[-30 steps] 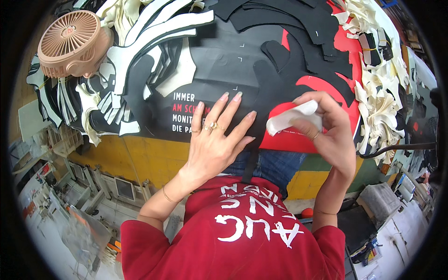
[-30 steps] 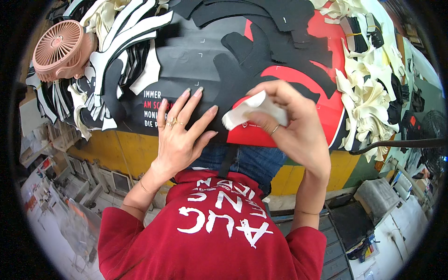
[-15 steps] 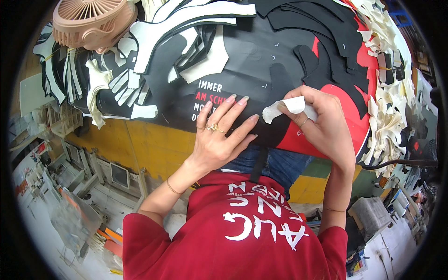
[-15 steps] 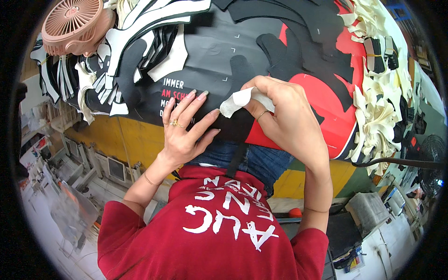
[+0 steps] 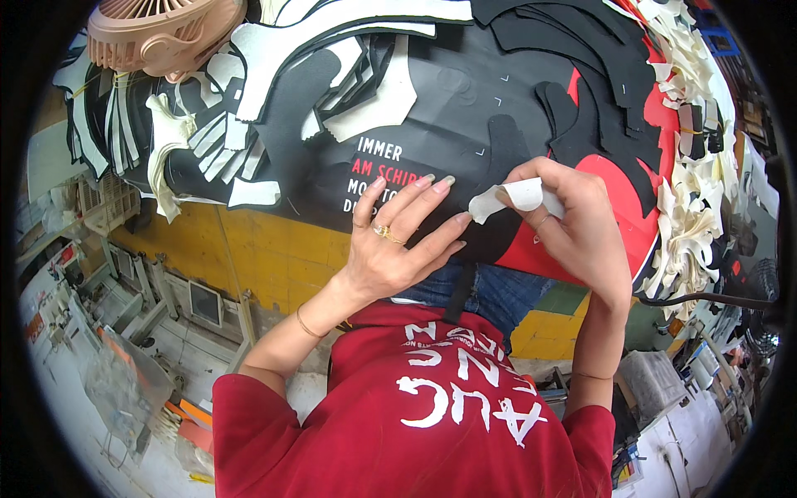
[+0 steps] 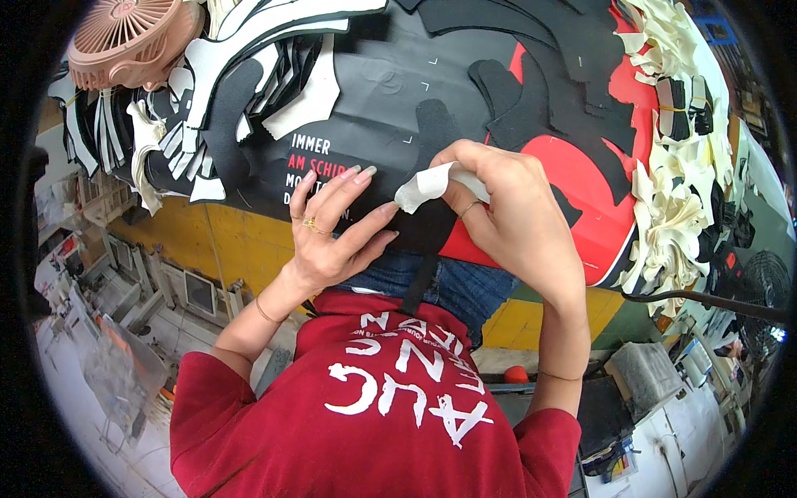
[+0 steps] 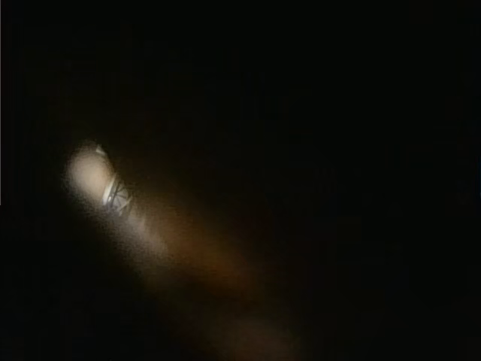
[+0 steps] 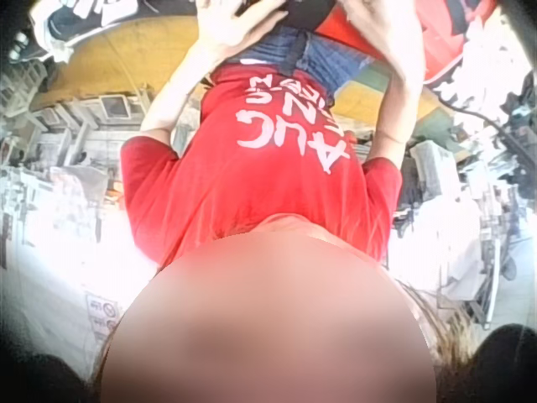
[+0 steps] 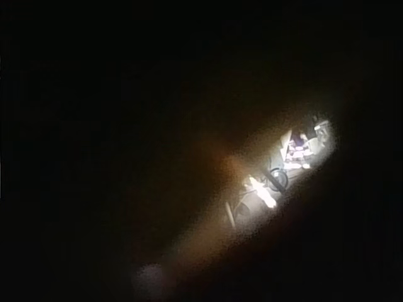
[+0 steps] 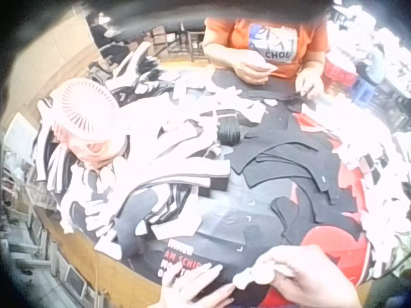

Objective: The person repeatedly picks white fabric pieces from a pile, aligns them with black fabric pieces on a red and black work surface, and presses them together. The person handles the pieces one at a time, occasionally adjusting their position before moving to the next piece.

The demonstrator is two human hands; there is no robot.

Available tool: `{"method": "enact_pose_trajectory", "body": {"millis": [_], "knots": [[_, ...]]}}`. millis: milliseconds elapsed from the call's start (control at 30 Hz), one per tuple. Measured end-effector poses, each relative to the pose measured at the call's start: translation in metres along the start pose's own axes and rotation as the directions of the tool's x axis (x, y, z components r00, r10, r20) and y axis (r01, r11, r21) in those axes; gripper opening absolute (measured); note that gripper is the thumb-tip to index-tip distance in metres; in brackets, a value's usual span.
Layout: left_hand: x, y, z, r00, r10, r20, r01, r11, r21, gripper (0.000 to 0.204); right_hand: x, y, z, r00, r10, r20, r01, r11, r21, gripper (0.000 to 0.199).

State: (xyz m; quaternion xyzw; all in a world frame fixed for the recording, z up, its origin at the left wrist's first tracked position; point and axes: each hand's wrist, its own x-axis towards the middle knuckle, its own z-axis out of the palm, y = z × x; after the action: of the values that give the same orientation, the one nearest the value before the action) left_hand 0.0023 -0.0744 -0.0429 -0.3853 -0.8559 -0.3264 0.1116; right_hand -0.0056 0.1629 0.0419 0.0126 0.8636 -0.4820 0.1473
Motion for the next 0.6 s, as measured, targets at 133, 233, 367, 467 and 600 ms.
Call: {"method": "enact_pose_trajectory", "body": {"millis": [133, 233, 367, 467, 600], "knots": [[-0.0006, -0.0004, 0.0008, 1.000, 0.011, 0.019, -0.011, 0.999, 0.034, 0.038, -0.0010, 0.0012, -0.0014, 0.999, 0.035, 0.018, -0.036, 0.999, 0.037, 0.014], [-0.0013, -0.0003, 0.0016, 1.000, 0.006, 0.015, -0.007, 0.999, 0.036, 0.037, -0.0015, 0.0022, 0.0002, 1.000, 0.003, 0.001, -0.003, 1.000, 0.022, 0.014], [-0.0023, -0.0014, 0.0023, 1.000, 0.012, -0.004, -0.011, 1.000, 0.019, 0.038, -0.0005, 0.0035, 0.0018, 0.999, -0.038, -0.022, 0.037, 0.999, -0.014, 0.014], [-0.0029, -0.0022, 0.0017, 1.000, 0.011, -0.011, -0.011, 1.000, -0.004, 0.040, -0.0001, 0.0037, 0.0032, 0.998, -0.052, -0.043, 0.051, 0.999, -0.020, 0.014], [-0.0029, -0.0007, 0.0020, 1.000, -0.001, -0.028, 0.000, 1.000, -0.018, 0.045, -0.0004, 0.0040, 0.0049, 0.995, -0.074, -0.059, 0.072, 0.997, -0.032, 0.014]]}}
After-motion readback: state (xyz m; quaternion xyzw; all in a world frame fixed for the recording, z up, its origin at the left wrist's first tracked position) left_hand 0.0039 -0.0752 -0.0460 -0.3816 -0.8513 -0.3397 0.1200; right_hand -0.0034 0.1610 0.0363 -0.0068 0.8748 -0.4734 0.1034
